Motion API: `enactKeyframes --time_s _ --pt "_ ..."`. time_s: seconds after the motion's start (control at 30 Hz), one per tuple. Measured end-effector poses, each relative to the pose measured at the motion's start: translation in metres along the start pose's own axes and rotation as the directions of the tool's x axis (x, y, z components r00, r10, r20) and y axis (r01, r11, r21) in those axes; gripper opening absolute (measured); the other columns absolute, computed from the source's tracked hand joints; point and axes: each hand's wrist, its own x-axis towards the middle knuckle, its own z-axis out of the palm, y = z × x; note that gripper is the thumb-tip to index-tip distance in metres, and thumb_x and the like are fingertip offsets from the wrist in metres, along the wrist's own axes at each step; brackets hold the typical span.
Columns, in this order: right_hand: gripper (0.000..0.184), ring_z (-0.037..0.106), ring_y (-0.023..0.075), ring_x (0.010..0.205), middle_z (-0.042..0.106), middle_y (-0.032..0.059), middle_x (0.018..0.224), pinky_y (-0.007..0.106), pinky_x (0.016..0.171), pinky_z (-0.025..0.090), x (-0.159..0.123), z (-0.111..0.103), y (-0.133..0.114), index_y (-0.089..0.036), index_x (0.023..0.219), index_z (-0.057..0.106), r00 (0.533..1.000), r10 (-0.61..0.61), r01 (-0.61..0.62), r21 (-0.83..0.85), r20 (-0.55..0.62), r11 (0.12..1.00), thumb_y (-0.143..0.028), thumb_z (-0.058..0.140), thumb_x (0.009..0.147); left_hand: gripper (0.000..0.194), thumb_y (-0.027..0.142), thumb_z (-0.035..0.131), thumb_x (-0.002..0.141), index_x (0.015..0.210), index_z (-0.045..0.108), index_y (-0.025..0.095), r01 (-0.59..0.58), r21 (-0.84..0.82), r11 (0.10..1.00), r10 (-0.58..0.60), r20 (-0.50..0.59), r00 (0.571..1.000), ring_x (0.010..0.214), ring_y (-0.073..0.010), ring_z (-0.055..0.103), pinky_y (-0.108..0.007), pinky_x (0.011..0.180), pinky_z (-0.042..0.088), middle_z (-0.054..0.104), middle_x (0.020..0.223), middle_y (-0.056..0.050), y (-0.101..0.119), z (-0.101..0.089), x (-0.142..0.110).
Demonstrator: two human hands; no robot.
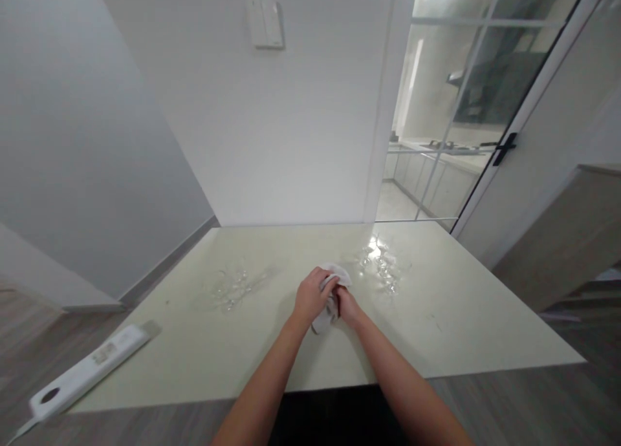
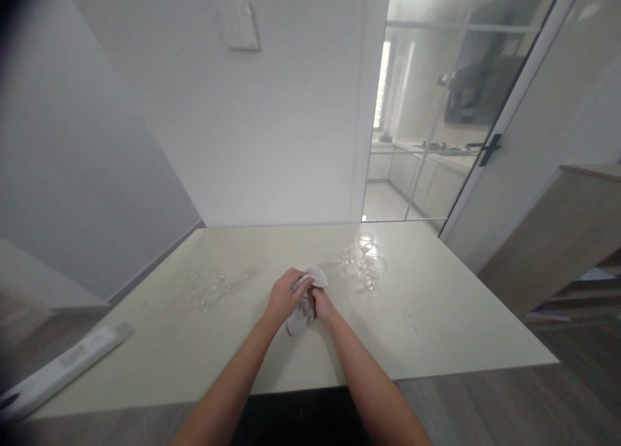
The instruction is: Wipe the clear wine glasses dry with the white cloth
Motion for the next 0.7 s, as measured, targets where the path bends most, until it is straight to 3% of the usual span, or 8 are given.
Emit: enactKeyframes --time_s 0.13,0.3,0.43,0.53,0.6,0.67,0.7 --pt "0.034 0.068 0.0251 0.105 0.076 0.0054 0.089 0.036 0.091 0.055 -0.001 0.001 0.001 -0.025 0.079 0.066 0.994 0.105 -0.101 0.2 -0.012 0.975 -0.053 0.054 0.066 0.024 0.037 0.057 0.093 0.111 0.068 0.027 0.006 -0.046 0.999 -0.002 0.082 0.997 0.104 -0.0235 0.065 -0.038 0.094 0.049 0.07 0.108 -0.006 0.008 0.004 -0.01" --pt "0.022 0.069 0.0255 0.101 0.076 0.0034 0.085 0.038 0.091 0.054 -0.005 -0.003 -0.003 -0.025 0.078 0.067 0.99 0.125 -0.139 0.271 0.068 0.953 -0.039 0.06 0.063 0.054 0.039 0.072 0.08 0.131 0.059 0.027 0.016 -0.026 1.0 -0.013 0.109 0.994 0.116 -0.0288 0.06 -0.045 0.103 0.046 0.066 0.124 -0.009 0.003 0.004 -0.02" --pt "0.022 0.069 0.0243 0.098 0.077 0.0017 0.086 0.037 0.096 0.051 -0.006 -0.005 -0.003 -0.024 0.08 0.068 0.994 0.108 -0.1 0.216 -0.029 0.971 -0.027 0.067 0.058 0.039 0.027 0.064 0.086 0.124 0.064 0.029 0.066 -0.021 0.998 -0.064 0.09 0.994 0.114 -0.0274 0.062 -0.043 0.1 0.049 0.065 0.122 -0.008 0.002 0.001 -0.025" --pt "0.025 0.07 0.0245 0.092 0.077 0.0013 0.087 0.038 0.092 0.053 -0.006 -0.006 -0.005 -0.023 0.082 0.069 0.992 0.098 -0.074 0.258 -0.082 0.963 -0.028 0.071 0.058 0.035 0.025 0.067 0.083 0.118 0.067 0.028 0.109 -0.156 0.982 -0.1 0.068 0.993 0.107 -0.0253 0.064 -0.04 0.094 0.052 0.065 0.119 -0.008 0.008 -0.004 -0.029" --pt "0.025 0.071 0.0249 0.084 0.077 0.0015 0.082 0.038 0.083 0.057 -0.006 -0.007 -0.007 -0.021 0.082 0.069 0.983 0.159 -0.119 0.344 -0.089 0.931 -0.031 0.072 0.059 0.041 0.032 0.071 0.081 0.121 0.065 0.026 0.192 -0.346 0.918 -0.138 0.177 0.975 0.089 -0.0211 0.068 -0.035 0.078 0.057 0.066 0.12 -0.009 0.011 -0.01 -0.031" --pt "0.023 0.071 0.0261 0.08 0.076 0.0029 0.075 0.038 0.076 0.059 -0.005 -0.009 -0.01 -0.02 0.079 0.069 0.967 0.248 -0.2 0.431 -0.059 0.88 -0.037 0.071 0.064 0.047 0.041 0.071 0.08 0.122 0.062 0.023 0.342 -0.522 0.782 -0.215 0.289 0.933 0.065 -0.014 0.065 -0.028 0.057 0.054 0.068 0.115 -0.009 0.007 -0.016 -0.031" --pt "0.024 0.072 0.0268 0.08 0.076 0.0039 0.072 0.038 0.074 0.06 -0.004 -0.01 -0.011 -0.02 0.078 0.069 0.956 0.29 -0.238 0.464 -0.043 0.853 -0.041 0.069 0.067 0.047 0.045 0.07 0.08 0.12 0.061 0.021 0.402 -0.592 0.698 -0.29 0.279 0.915 0.057 -0.0113 0.062 -0.025 0.051 0.05 0.069 0.109 -0.009 0.002 -0.019 -0.03"
